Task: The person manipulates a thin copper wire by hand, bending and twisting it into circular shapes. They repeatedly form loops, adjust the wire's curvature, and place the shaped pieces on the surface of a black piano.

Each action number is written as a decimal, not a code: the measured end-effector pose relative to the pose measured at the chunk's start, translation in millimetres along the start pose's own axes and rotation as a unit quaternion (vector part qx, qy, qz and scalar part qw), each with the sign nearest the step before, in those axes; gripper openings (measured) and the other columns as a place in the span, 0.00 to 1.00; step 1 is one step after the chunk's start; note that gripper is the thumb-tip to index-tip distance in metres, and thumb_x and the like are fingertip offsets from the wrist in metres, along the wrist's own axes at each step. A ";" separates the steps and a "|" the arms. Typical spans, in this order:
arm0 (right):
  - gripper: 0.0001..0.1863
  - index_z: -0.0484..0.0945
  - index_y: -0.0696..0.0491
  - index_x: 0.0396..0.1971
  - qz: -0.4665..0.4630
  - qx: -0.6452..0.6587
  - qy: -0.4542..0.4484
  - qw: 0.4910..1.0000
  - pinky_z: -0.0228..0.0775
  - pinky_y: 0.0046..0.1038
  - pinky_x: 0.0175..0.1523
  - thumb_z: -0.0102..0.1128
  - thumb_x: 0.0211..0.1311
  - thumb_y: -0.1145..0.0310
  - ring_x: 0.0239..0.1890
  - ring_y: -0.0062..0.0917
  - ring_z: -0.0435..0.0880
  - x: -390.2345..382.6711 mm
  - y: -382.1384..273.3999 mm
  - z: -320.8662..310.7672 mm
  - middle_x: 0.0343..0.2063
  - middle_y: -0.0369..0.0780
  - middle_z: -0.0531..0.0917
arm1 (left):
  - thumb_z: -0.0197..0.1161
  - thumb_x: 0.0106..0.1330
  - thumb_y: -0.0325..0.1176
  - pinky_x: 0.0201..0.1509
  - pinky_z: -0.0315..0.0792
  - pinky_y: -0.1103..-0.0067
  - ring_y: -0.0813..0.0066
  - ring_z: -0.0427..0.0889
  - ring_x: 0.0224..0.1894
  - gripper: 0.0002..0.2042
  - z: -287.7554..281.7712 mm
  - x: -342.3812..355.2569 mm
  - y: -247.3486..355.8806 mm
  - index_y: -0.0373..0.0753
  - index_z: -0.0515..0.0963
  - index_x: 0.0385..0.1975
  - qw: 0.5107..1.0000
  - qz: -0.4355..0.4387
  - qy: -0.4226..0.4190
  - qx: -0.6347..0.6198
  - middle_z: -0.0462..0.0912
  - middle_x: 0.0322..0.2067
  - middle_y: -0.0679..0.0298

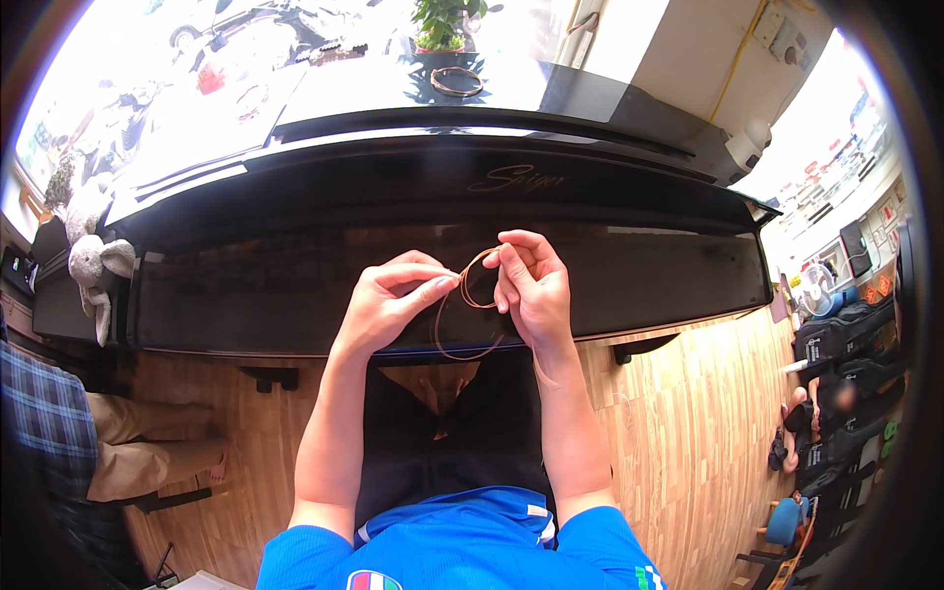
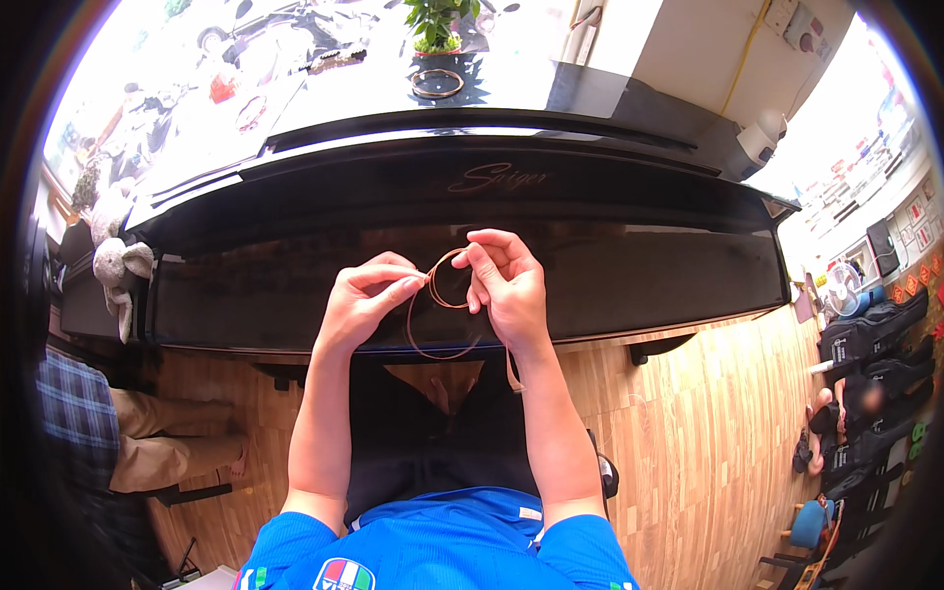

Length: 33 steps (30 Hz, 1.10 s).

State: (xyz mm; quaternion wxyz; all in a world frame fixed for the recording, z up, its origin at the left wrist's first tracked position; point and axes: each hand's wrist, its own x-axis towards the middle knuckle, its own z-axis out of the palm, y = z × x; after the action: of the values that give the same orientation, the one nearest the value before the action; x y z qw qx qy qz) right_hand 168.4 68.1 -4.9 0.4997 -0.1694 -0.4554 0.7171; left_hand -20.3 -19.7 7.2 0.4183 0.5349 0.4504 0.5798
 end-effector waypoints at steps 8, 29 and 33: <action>0.08 0.77 0.58 0.44 -0.008 -0.068 -0.014 0.998 0.74 0.19 0.24 0.59 0.70 0.71 0.18 0.12 0.73 -2.0 1.1 4.5 0.33 0.43 0.86 | 0.70 0.61 0.25 0.47 0.81 0.77 0.72 0.87 0.43 0.09 5.2 0.3 -1.1 0.32 0.79 0.39 0.995 -0.027 -0.038 -0.092 0.86 0.38 0.57; 0.09 0.80 0.58 0.42 -0.100 -0.126 0.066 0.985 0.76 0.19 0.42 0.61 0.69 0.69 0.33 0.19 0.83 -1.7 7.2 8.0 0.38 0.43 0.87 | 0.69 0.63 0.27 0.50 0.78 0.80 0.73 0.82 0.47 0.06 3.7 2.2 3.9 0.36 0.87 0.38 0.998 0.043 -0.031 -0.028 0.82 0.45 0.61; 0.07 0.77 0.57 0.41 -0.096 -0.178 0.059 0.978 0.77 0.21 0.43 0.60 0.69 0.70 0.34 0.19 0.84 -3.8 5.5 14.6 0.35 0.41 0.87 | 0.70 0.61 0.27 0.51 0.79 0.79 0.72 0.84 0.47 0.06 -1.5 1.4 4.4 0.36 0.87 0.38 0.996 0.014 -0.071 -0.060 0.85 0.44 0.58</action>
State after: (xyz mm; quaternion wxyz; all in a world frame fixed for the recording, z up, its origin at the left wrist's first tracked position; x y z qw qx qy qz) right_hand 156.8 57.2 -2.5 0.5541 -0.2529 -0.5599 0.5618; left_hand -21.9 -19.5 11.7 0.4726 0.5545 0.3764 0.5723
